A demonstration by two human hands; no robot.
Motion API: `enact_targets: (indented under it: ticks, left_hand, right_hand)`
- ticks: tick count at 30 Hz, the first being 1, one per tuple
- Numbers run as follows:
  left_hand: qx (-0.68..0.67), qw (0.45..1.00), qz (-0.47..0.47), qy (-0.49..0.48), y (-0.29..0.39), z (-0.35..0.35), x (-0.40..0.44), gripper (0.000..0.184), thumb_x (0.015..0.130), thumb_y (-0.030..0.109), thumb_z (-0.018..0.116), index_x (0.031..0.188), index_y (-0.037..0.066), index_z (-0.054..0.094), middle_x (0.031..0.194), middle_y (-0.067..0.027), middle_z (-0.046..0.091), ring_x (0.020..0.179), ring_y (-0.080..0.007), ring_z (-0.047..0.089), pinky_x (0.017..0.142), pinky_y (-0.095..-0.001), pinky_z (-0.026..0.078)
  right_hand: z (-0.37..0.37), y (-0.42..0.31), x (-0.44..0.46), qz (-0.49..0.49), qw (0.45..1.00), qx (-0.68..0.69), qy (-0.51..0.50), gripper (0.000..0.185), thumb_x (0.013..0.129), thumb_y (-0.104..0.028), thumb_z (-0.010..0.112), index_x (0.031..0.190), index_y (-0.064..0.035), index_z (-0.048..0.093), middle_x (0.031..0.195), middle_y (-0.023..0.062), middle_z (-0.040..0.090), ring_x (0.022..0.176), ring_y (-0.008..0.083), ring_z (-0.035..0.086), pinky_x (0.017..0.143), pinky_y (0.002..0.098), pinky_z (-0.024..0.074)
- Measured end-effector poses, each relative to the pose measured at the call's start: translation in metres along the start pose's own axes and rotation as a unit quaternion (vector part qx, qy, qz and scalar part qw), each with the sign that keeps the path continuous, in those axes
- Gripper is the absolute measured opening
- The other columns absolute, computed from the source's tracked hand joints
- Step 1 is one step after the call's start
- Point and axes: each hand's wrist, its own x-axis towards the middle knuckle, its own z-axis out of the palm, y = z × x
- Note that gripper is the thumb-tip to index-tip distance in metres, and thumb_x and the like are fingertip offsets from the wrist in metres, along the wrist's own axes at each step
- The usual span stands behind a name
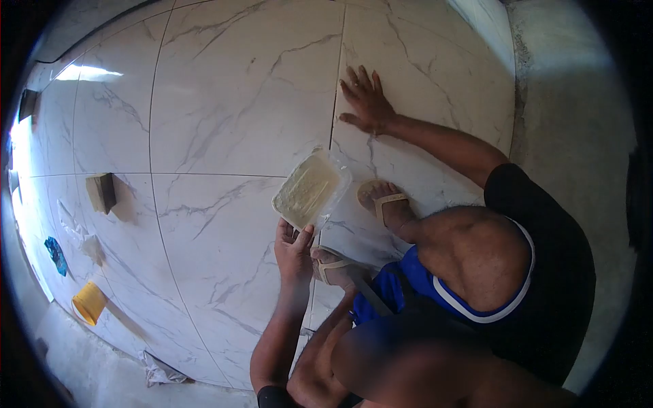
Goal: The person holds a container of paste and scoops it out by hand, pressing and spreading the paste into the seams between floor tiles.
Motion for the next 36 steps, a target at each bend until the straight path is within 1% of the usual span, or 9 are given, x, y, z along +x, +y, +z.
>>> enact_targets:
  ticks: [4,7,14,17,20,27,30,33,36]
  left_hand:
    - [0.003,1.000,-0.002,0.001,0.002,0.002,0.000,0.063,0.089,0.000,0.066,0.144,-0.006,0.038,0.132,-0.0198,0.058,0.119,-0.0258,0.061,0.102,-0.0364,0.050]
    - [0.008,1.000,-0.005,0.002,0.004,0.005,-0.001,0.062,0.089,0.000,0.066,0.144,-0.006,0.038,0.131,-0.0200,0.058,0.119,-0.0259,0.061,0.102,-0.0363,0.050]
    - [0.003,1.000,-0.001,-0.003,0.003,0.003,-0.001,0.060,0.090,0.000,0.065,0.144,-0.006,0.038,0.132,-0.0199,0.057,0.119,-0.0274,0.061,0.102,-0.0380,0.051]
    - [-0.005,1.000,0.003,-0.008,0.002,0.001,0.001,0.061,0.090,0.000,0.066,0.144,-0.006,0.038,0.133,-0.0204,0.056,0.120,-0.0281,0.060,0.102,-0.0387,0.050]
    - [0.011,1.000,-0.003,-0.002,0.005,0.003,-0.003,0.061,0.090,0.002,0.066,0.144,-0.005,0.038,0.135,-0.0206,0.054,0.123,-0.0288,0.058,0.104,-0.0402,0.049]
    - [0.024,1.000,-0.007,0.003,0.005,0.002,-0.004,0.062,0.089,0.006,0.065,0.145,-0.002,0.039,0.140,-0.0175,0.052,0.126,-0.0275,0.054,0.108,-0.0418,0.045]
    - [0.020,1.000,-0.006,0.007,0.005,-0.001,-0.004,0.062,0.089,0.006,0.066,0.145,-0.002,0.040,0.140,-0.0169,0.051,0.127,-0.0272,0.054,0.107,-0.0415,0.044]
    - [0.006,1.000,0.000,0.016,0.009,0.000,-0.003,0.064,0.089,0.003,0.067,0.146,-0.003,0.038,0.137,-0.0170,0.054,0.125,-0.0260,0.056,0.106,-0.0382,0.047]
    - [0.000,1.000,0.002,0.012,0.010,-0.002,0.002,0.065,0.089,0.002,0.068,0.146,-0.003,0.037,0.136,-0.0160,0.055,0.123,-0.0245,0.057,0.104,-0.0355,0.048]
  right_hand:
    - [0.004,-0.041,-0.011,0.010,1.000,0.026,-0.014,0.090,0.093,-0.068,0.046,0.153,-0.0023,0.030,0.163,0.0244,0.012,0.151,0.0470,0.006,0.118,0.0682,0.0063]
    - [-0.010,-0.051,-0.022,-0.068,0.997,0.047,-0.002,0.090,0.094,-0.066,0.047,0.151,0.0008,0.032,0.162,0.0252,0.015,0.150,0.0482,0.008,0.116,0.0698,0.0088]
    - [0.004,-0.020,-0.003,0.086,0.995,0.009,0.044,0.082,0.096,-0.062,0.047,0.151,-0.0022,0.033,0.160,0.0279,0.017,0.148,0.0508,0.012,0.115,0.0694,0.0120]
    - [-0.013,-0.028,-0.010,-0.032,0.998,0.017,-0.043,0.081,0.096,-0.061,0.048,0.152,-0.0046,0.034,0.161,0.0271,0.015,0.148,0.0503,0.011,0.116,0.0688,0.0119]
    - [-0.015,-0.024,-0.016,-0.147,0.988,0.037,-0.006,0.080,0.095,-0.063,0.047,0.153,-0.0101,0.035,0.162,0.0257,0.012,0.149,0.0494,0.009,0.116,0.0688,0.0127]
    - [-0.010,0.010,0.026,-0.127,0.992,0.014,0.018,0.074,0.093,-0.064,0.049,0.151,-0.0177,0.043,0.164,0.0235,0.014,0.151,0.0480,0.007,0.119,0.0655,0.0067]
    - [-0.020,-0.005,0.006,-0.228,0.970,0.021,-0.077,0.072,0.092,-0.064,0.052,0.148,-0.0197,0.048,0.164,0.0200,0.016,0.151,0.0466,0.007,0.120,0.0642,0.0064]
    - [-0.019,-0.015,-0.023,-0.326,0.938,0.096,-0.064,0.068,0.090,-0.063,0.056,0.144,-0.0215,0.053,0.165,0.0158,0.018,0.152,0.0434,0.007,0.120,0.0629,0.0065]
    - [-0.027,-0.027,-0.035,-0.236,0.955,0.172,0.053,0.058,0.095,-0.052,0.055,0.136,-0.0120,0.059,0.160,0.0187,0.028,0.150,0.0433,0.017,0.118,0.0614,0.0166]
